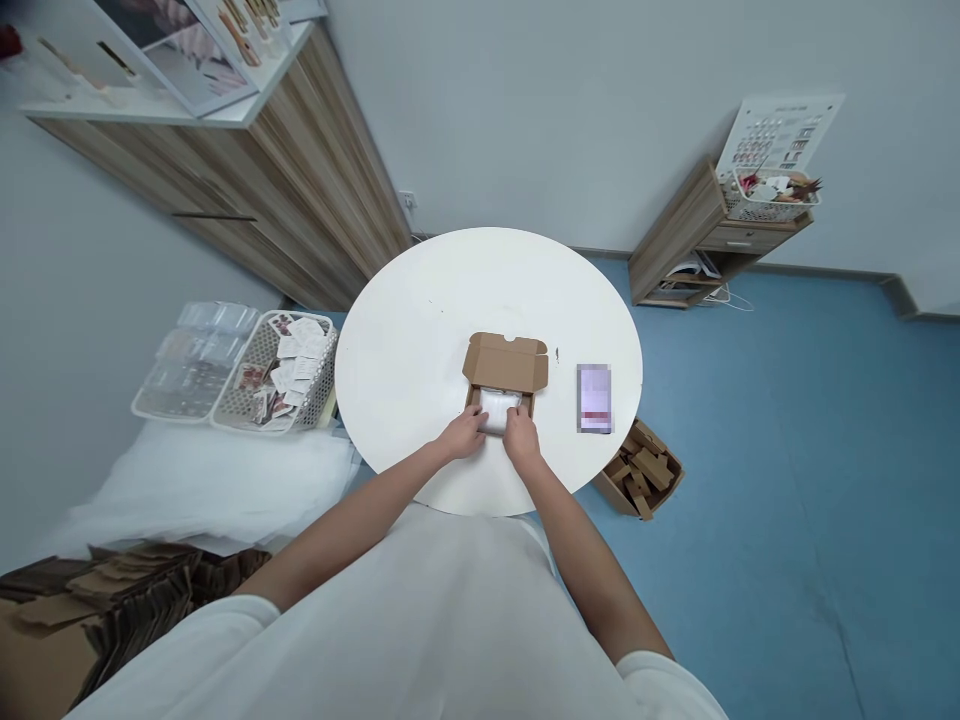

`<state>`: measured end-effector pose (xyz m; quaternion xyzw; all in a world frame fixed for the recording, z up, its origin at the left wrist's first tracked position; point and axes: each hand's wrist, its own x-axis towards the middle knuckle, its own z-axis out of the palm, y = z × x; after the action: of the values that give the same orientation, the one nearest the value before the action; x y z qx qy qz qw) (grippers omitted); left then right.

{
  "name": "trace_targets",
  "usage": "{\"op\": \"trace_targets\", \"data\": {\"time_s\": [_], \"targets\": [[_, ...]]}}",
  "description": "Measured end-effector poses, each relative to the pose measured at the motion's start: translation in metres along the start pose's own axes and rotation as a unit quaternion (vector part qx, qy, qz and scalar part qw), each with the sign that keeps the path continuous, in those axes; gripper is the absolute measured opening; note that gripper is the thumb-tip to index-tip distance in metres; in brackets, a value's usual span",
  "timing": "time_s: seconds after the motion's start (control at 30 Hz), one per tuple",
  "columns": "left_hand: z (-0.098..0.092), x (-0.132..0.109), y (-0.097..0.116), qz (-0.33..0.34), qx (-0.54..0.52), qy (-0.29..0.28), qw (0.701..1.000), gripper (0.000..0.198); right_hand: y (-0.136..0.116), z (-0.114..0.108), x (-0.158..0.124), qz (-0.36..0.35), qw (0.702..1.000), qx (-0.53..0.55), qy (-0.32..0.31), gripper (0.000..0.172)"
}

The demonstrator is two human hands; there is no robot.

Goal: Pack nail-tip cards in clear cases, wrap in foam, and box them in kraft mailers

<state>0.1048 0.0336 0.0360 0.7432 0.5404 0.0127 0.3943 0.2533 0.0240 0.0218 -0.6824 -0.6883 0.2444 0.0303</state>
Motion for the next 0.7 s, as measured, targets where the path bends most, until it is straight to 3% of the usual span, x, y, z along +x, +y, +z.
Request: {"op": "trace_targets", "data": {"time_s": [0.1, 0.23, 0.3, 0.37, 0.43, 0.53, 0.63, 0.7], "targets": [[0.002, -0.005, -0.002, -0.001, -0.028, 0.023, 0.999, 0.038, -0.002, -0.005, -0.006, -0.034, 0.999, 0.018, 0.003, 0.026], [-0.005, -0.013, -0.011, 0.023, -0.103, 0.148, 0.983, 0.041, 0.007, -0.02, -0.009, -0.077, 0.99, 0.092, 0.07, 0.03], [-0.016, -0.014, -0.017, 0.012, -0.132, 0.206, 0.97, 0.039, 0.018, -0.03, -0.005, -0.06, 0.98, 0.144, 0.12, 0.03], [-0.03, -0.01, -0.024, -0.049, -0.177, 0.226, 0.957, 0.046, 0.03, -0.039, 0.004, -0.003, 0.966, 0.207, 0.153, 0.035], [-0.045, -0.002, -0.03, -0.112, -0.248, 0.213, 0.938, 0.06, 0.042, -0.045, 0.015, 0.081, 0.942, 0.296, 0.138, 0.048], [-0.062, 0.012, -0.034, -0.159, -0.362, 0.158, 0.905, 0.068, 0.053, -0.05, 0.03, 0.174, 0.868, 0.462, 0.044, 0.054], [-0.069, 0.021, -0.032, -0.148, -0.426, 0.095, 0.888, 0.07, 0.055, -0.05, 0.039, 0.208, 0.796, 0.568, -0.011, 0.058], [-0.069, 0.023, -0.03, -0.137, -0.444, 0.068, 0.883, 0.071, 0.052, -0.049, 0.042, 0.203, 0.775, 0.598, -0.022, 0.059]]}}
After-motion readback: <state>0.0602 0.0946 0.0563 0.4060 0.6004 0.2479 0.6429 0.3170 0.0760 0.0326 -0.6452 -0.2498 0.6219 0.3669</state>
